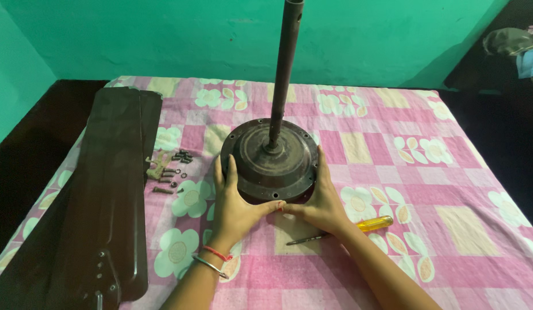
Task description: The person disassembles a ceiling fan motor housing, removes the central shaft, and then reassembles the unit by inserting the shaft back into the stator and securing the housing with screws using a screwdriver.
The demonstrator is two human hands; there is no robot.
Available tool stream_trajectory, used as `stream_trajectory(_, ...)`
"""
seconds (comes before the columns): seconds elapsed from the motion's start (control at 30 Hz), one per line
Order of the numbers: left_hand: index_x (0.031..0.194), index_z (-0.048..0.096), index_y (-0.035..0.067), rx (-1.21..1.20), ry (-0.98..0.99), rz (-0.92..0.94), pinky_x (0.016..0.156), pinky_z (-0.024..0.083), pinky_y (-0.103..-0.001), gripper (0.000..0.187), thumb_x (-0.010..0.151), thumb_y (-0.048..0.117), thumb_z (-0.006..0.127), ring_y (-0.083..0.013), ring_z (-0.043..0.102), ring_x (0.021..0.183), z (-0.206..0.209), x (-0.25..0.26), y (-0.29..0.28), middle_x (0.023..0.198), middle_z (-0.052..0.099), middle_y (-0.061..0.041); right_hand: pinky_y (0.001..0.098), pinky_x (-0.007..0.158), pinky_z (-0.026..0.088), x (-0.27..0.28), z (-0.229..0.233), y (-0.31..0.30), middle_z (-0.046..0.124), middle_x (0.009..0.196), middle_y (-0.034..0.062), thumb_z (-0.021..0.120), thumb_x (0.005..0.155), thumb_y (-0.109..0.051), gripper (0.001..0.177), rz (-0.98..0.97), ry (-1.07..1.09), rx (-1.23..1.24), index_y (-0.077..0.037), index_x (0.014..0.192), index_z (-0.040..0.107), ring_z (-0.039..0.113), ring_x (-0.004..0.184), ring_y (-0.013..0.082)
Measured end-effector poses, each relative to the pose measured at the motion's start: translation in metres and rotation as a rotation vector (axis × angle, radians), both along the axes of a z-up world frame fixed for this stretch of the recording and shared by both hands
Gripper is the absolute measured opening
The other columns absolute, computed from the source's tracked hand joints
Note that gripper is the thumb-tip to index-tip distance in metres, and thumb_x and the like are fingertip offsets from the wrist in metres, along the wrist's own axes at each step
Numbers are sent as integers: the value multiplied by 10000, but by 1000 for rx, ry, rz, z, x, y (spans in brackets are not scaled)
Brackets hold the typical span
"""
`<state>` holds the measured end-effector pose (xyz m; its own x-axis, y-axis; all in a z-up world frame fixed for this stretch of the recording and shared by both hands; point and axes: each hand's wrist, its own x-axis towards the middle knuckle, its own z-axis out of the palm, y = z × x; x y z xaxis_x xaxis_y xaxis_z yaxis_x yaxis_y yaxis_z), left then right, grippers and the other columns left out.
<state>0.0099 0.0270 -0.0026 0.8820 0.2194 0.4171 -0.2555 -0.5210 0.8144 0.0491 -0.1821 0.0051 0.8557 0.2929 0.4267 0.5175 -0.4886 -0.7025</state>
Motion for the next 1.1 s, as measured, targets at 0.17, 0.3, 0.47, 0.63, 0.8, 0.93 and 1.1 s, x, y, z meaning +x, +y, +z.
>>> stream_trajectory(0.17,1556,222,-54,56,-56,-3,1185,337,-493,1411,499,436,1018,-465,233,1509,-5,1,1,1626,133,-327,387,1047,482,-13,23,-24,534,1469,150,941,619,-402,1282,10,265,-152,-13,1498,92,597,1279,295)
stream_trajectory(0.3,1565,197,-40,87,-51,-14,1176,343,-501,1401,532,460,1000,-479,225,1505,-6,1,2,1622,118,-335,365,967,560,-37,37,-62,683,1243,46,964,636,-382,765,79,425,-578,-167,1306,664,649,1124,210)
stream_trajectory(0.47,1589,193,21,89,-93,-48,1166,335,-527,1361,577,479,980,-499,200,1507,-1,-3,5,1612,116,-352,377,896,589,-63,41,-88,769,1131,6,753,880,-202,238,235,217,-644,-180,1114,789,708,1019,199)
stream_trajectory(0.63,1536,397,33,155,-299,90,1153,347,-546,969,783,383,895,-456,293,1459,5,-7,11,1532,334,-297,339,816,599,-59,59,-84,724,1058,17,649,952,-105,213,97,153,-245,-121,1157,701,719,921,164)
stream_trajectory(0.8,1303,759,57,-338,249,-130,844,585,-351,343,1027,228,648,-250,752,914,11,-10,16,974,797,-173,383,887,601,-35,71,-46,670,1059,89,595,1060,-63,141,148,0,649,-7,1189,603,697,956,189)
stream_trajectory(0.93,1304,677,60,-658,84,-575,804,610,-281,468,844,12,747,-127,745,838,15,-9,28,928,742,-67,378,874,603,-12,56,7,690,1049,105,617,979,-72,160,98,265,1063,-41,1133,588,733,961,213)
stream_trajectory(1.1,1269,668,0,-1083,22,-566,820,602,-380,382,895,19,741,-160,707,887,16,-7,40,1053,755,-78,286,725,558,-16,8,42,710,957,70,662,966,-135,152,36,597,1155,-49,1082,615,716,857,154)
